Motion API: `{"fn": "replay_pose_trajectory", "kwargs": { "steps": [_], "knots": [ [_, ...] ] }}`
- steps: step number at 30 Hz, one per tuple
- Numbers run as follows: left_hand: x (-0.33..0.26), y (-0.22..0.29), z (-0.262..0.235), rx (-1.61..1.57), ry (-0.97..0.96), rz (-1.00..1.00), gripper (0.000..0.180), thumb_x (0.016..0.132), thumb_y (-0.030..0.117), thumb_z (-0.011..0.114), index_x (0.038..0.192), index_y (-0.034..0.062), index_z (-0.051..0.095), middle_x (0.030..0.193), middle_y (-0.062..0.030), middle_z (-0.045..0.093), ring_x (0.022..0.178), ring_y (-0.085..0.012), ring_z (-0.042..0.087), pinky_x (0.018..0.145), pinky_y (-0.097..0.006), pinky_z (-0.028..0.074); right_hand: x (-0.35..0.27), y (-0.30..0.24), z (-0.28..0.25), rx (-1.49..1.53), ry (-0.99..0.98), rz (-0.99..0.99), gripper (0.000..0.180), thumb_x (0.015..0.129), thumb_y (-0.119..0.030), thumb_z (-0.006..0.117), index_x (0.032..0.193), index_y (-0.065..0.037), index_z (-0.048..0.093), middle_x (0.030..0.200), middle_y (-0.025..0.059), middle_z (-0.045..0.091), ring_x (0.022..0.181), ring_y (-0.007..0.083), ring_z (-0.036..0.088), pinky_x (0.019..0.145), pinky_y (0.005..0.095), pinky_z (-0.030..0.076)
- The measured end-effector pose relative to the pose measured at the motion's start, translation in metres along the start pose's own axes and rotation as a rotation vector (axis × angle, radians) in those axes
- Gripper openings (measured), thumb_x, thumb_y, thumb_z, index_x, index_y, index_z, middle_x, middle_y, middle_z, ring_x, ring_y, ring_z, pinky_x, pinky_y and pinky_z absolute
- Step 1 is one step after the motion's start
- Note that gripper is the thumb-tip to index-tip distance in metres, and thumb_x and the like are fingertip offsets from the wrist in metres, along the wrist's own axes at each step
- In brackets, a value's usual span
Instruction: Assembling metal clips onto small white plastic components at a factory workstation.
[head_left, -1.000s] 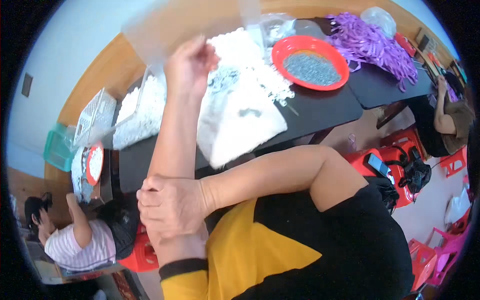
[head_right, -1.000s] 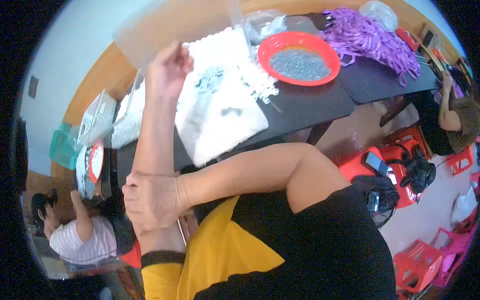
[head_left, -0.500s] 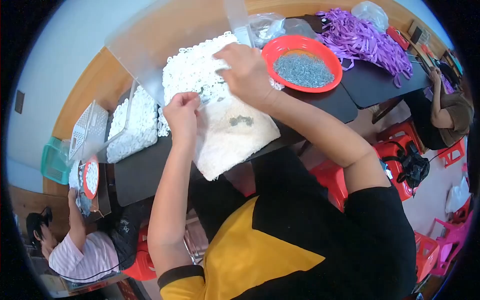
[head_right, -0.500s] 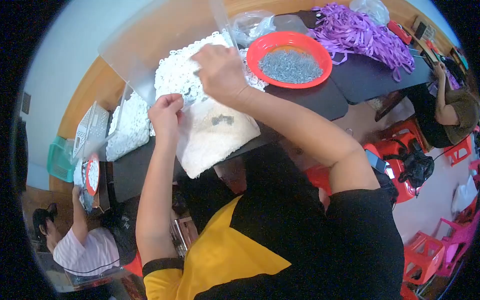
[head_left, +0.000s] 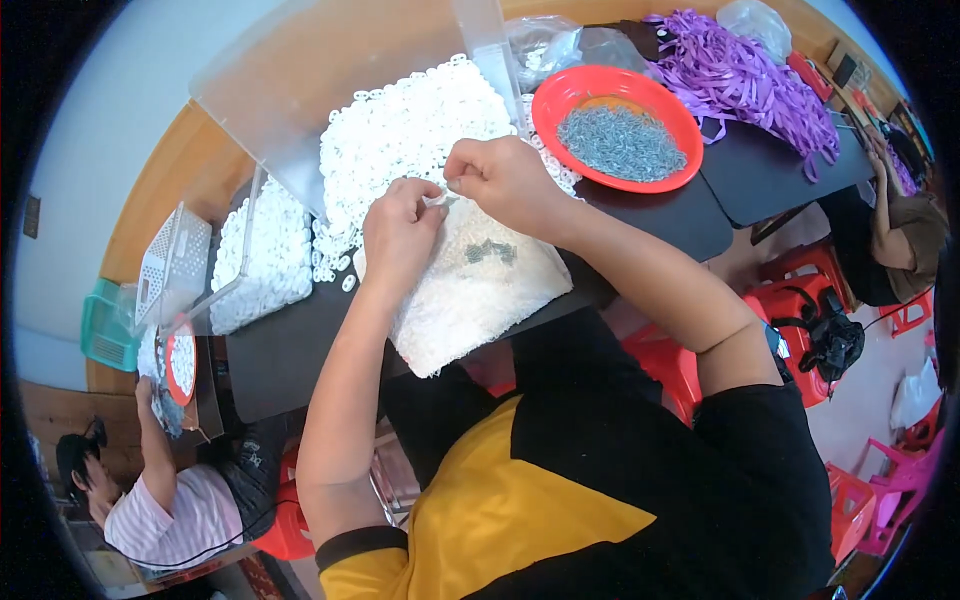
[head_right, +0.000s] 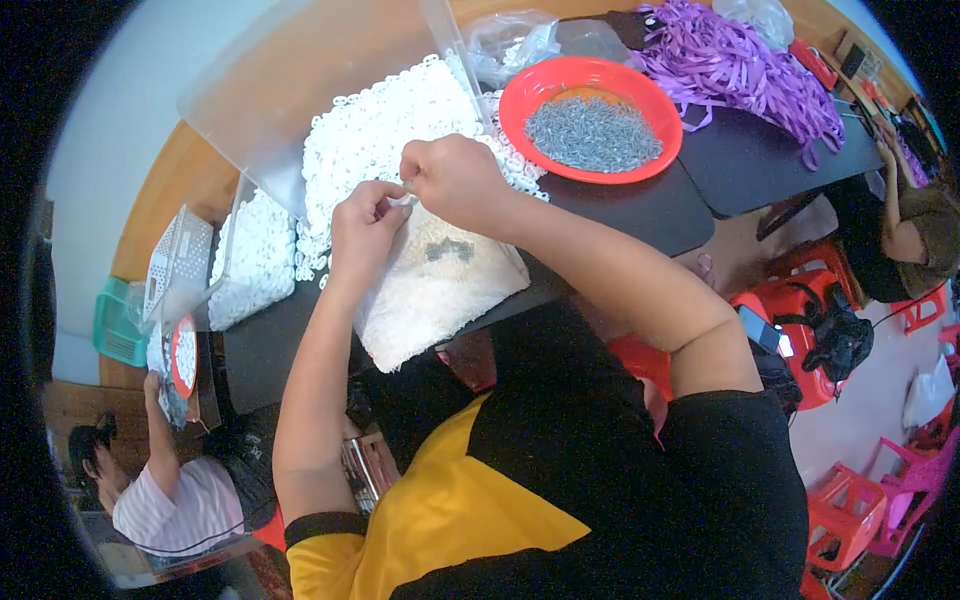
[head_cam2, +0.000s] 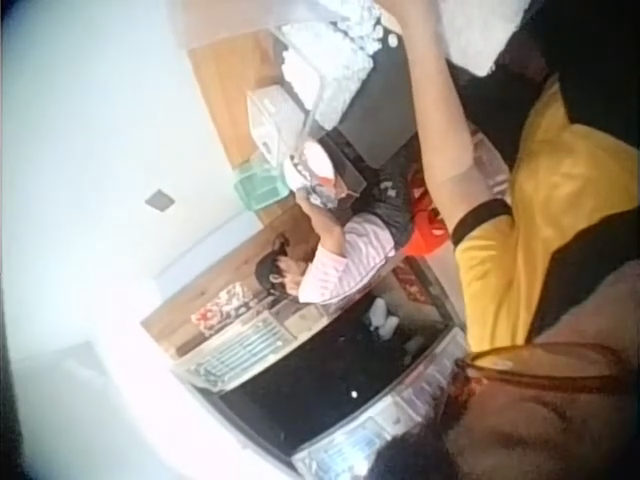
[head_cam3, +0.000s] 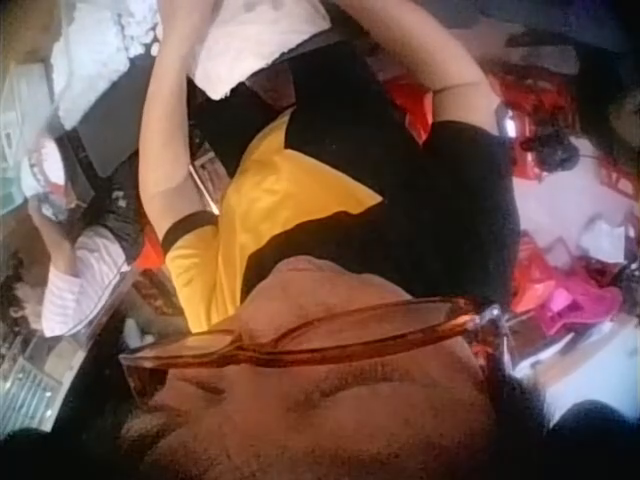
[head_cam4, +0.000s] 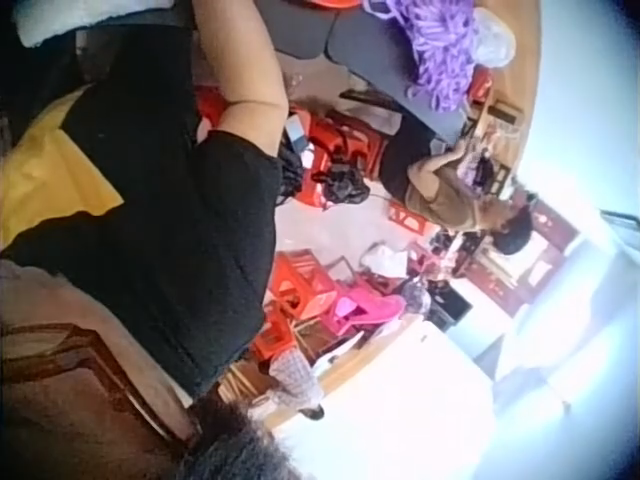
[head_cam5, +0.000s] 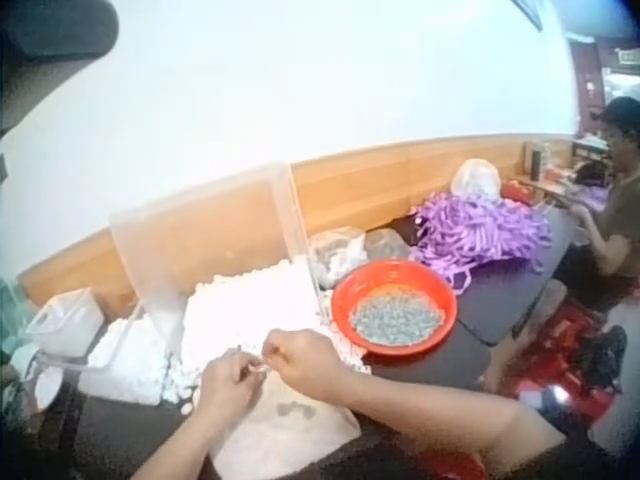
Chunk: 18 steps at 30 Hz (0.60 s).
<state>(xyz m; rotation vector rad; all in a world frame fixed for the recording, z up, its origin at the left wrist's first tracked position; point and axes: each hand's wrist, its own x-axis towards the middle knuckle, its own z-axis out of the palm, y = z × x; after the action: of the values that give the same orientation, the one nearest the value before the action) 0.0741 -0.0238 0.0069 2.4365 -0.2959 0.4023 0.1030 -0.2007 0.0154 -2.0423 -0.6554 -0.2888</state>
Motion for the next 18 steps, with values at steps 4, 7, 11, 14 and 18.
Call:
{"fn": "replay_pose_trajectory", "kwargs": {
  "steps": [4,7,11,14,18],
  "knots": [
    [0.000,0.008,-0.002,0.014,-0.039,0.031,0.013,0.077,0.011,0.067,0.088,0.0046,0.067,0.085,-0.0121,0.063,0.075,-0.0291,0.063,0.070,-0.039,0.048,0.000,0.007,0.006,-0.103,-0.051,-0.003,0.014,0.075,-0.009,0.058,0.085,-0.004,0.067,0.079,0.0175,0.067,0.079,0.0339,0.065,0.070,0.0446,0.049],
    [0.002,0.007,-0.001,0.084,-0.058,0.037,0.010,0.077,0.010,0.067,0.085,0.0045,0.066,0.083,-0.0116,0.062,0.074,-0.0291,0.062,0.069,-0.039,0.048,-0.002,0.011,0.013,-0.159,-0.089,-0.006,0.015,0.075,-0.003,0.059,0.088,-0.004,0.066,0.086,0.0147,0.066,0.083,0.0323,0.064,0.072,0.0415,0.049],
    [-0.001,0.000,0.002,0.056,-0.006,0.092,0.008,0.077,0.007,0.066,0.083,0.0018,0.065,0.080,-0.0104,0.061,0.068,-0.0244,0.060,0.065,-0.034,0.047,-0.006,0.008,0.017,-0.386,-0.086,-0.130,0.012,0.076,-0.005,0.061,0.086,-0.007,0.067,0.089,0.0132,0.060,0.084,0.0326,0.062,0.071,0.0430,0.048],
    [-0.009,-0.004,0.000,-0.023,0.059,0.113,0.008,0.078,0.004,0.065,0.083,-0.0014,0.063,0.077,-0.0083,0.060,0.064,-0.0167,0.057,0.062,-0.028,0.046,-0.007,0.008,0.017,-0.450,-0.098,-0.175,0.010,0.077,-0.006,0.061,0.085,-0.009,0.067,0.088,0.0122,0.058,0.083,0.0326,0.061,0.069,0.0434,0.048],
    [-0.023,-0.002,-0.005,-0.249,0.106,0.063,0.004,0.079,0.001,0.065,0.081,-0.0001,0.062,0.073,-0.0069,0.058,0.061,-0.0166,0.055,0.059,-0.029,0.045,-0.008,0.005,0.015,-0.408,-0.089,-0.141,0.009,0.077,-0.006,0.061,0.084,-0.008,0.067,0.087,0.0122,0.059,0.081,0.0325,0.062,0.068,0.0430,0.048]
  ]
}}
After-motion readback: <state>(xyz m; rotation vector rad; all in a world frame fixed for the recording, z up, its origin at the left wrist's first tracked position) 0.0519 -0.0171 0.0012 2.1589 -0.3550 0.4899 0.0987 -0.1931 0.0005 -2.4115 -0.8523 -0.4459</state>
